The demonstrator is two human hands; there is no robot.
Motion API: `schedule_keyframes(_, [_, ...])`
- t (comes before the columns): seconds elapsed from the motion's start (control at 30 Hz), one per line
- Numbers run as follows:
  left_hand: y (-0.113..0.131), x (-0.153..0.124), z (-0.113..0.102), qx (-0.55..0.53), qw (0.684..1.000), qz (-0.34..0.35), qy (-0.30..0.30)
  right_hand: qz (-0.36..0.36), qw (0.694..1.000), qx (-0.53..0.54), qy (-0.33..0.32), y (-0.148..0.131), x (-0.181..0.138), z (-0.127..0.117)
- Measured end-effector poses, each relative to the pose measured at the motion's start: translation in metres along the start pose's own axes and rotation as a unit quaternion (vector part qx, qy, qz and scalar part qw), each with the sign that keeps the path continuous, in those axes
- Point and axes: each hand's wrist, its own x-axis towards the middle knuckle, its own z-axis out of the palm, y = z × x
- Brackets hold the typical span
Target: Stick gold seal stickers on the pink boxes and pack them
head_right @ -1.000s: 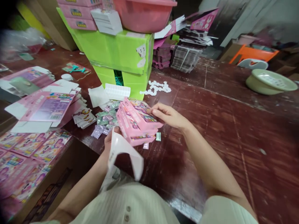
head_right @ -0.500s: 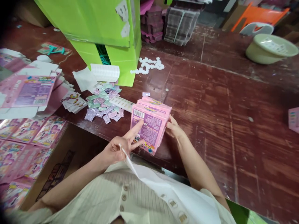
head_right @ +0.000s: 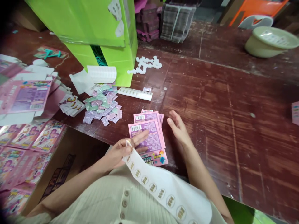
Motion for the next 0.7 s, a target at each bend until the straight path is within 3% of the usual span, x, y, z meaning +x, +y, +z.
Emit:
schedule_keyframes(0.1, [0.007,0.006,0.002,0.008,1.0,-0.02,0.001,-0.074,0.994,-0.072,-0.048,-0.022,0.018,-0.004])
schedule_keyframes(0.23, [0.022,0.016,0.003,0.01,0.999,-0.026,0.044,-0.087,0.97,-0.16,-0.163,-0.039,0.033,0.007])
schedule_keyframes(0.33, [0.031,0.021,-0.001,0.064,0.991,-0.004,0.116,-0.097,0.962,-0.199,-0.162,-0.044,0.032,0.004])
schedule_keyframes(0.47, [0.04,0.025,-0.005,0.198,0.964,0.042,0.174,-0.141,0.966,-0.173,-0.128,-0.074,0.022,-0.008])
schedule_keyframes(0.6, [0.044,0.029,0.0,0.301,0.935,0.088,0.167,-0.126,0.948,-0.113,-0.269,-0.121,0.013,0.003])
schedule_keyframes(0.7, [0.045,0.032,0.005,0.331,0.926,0.109,0.142,-0.131,0.933,-0.093,-0.322,-0.139,0.008,0.025])
